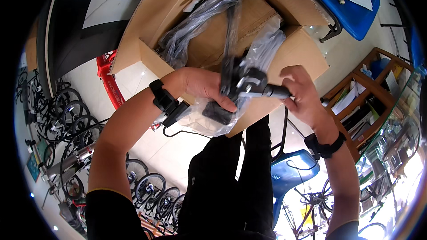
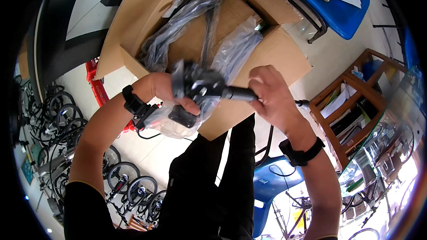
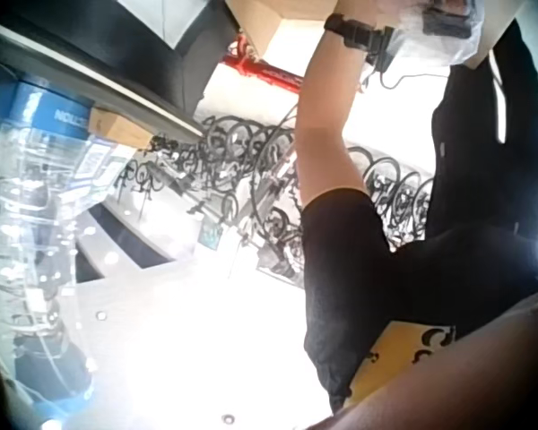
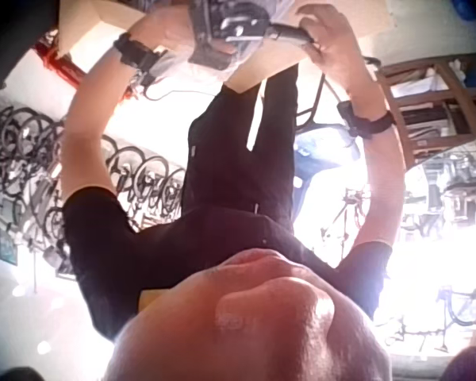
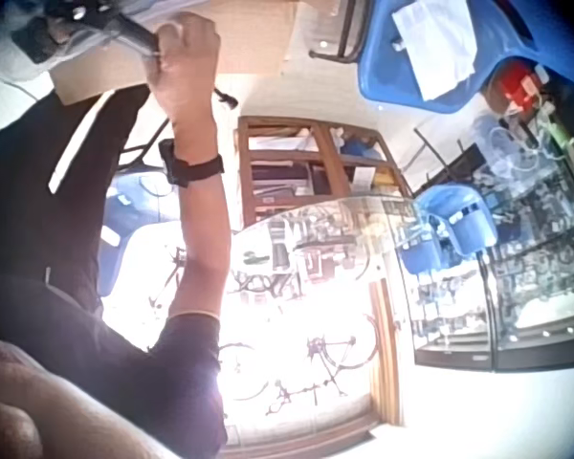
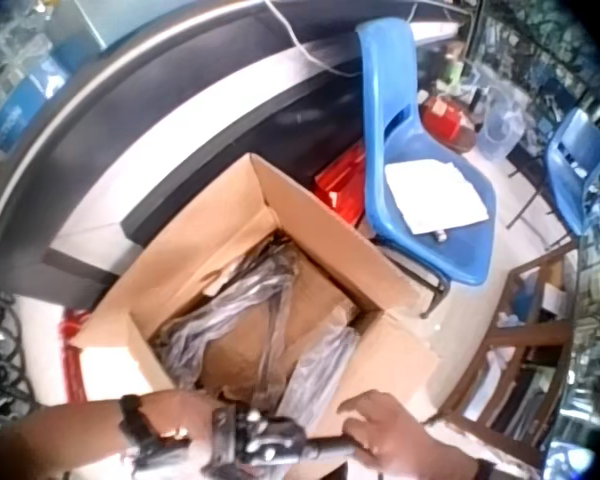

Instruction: The person organizes various packaged bicycle accessories by picking them up from a box and placing them onto display hooks on a wall in a bicycle shop.

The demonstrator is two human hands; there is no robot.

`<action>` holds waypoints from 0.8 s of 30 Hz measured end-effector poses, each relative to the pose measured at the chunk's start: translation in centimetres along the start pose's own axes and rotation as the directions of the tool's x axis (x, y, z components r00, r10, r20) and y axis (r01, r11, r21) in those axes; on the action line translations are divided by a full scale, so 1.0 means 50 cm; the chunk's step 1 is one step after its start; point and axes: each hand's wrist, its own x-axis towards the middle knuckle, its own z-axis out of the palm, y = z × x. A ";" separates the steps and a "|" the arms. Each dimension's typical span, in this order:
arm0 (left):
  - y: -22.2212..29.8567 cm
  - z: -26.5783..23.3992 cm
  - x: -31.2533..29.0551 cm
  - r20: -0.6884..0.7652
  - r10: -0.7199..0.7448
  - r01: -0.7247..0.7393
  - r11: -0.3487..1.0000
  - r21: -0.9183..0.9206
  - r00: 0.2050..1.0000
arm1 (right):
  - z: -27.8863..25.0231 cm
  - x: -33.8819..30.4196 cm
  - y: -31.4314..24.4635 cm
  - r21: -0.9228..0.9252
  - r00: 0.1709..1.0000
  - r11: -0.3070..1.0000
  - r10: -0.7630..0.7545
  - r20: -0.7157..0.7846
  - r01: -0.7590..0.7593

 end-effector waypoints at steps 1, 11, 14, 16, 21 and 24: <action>0.020 0.010 -0.014 -0.041 0.041 -0.041 0.999 -0.015 0.998 | 0.003 0.000 -0.007 0.000 1.000 1.000 0.004 -0.001 -0.004; 0.106 0.060 -0.032 0.503 -0.013 0.272 0.852 -0.446 0.864 | -0.012 0.022 -0.113 -0.041 0.980 0.980 -0.197 -0.007 0.197; 0.136 0.121 -0.055 0.218 0.011 0.102 0.860 -0.499 0.976 | -0.009 0.007 -0.110 0.177 0.989 0.976 -0.140 0.051 0.129; 0.111 0.107 -0.036 0.175 0.311 -0.220 0.888 -0.403 0.934 | 0.013 0.002 -0.103 0.288 0.993 0.952 -0.118 0.028 0.105; 0.038 0.022 0.064 0.259 0.442 -0.097 0.637 -0.765 0.859 | 0.022 -0.034 -0.074 0.572 0.950 0.776 0.312 0.016 -0.265; -0.001 -0.028 0.122 -0.414 0.020 -0.338 0.616 -0.712 0.910 | 0.034 -0.050 -0.041 0.672 0.845 0.637 0.533 -0.030 -0.378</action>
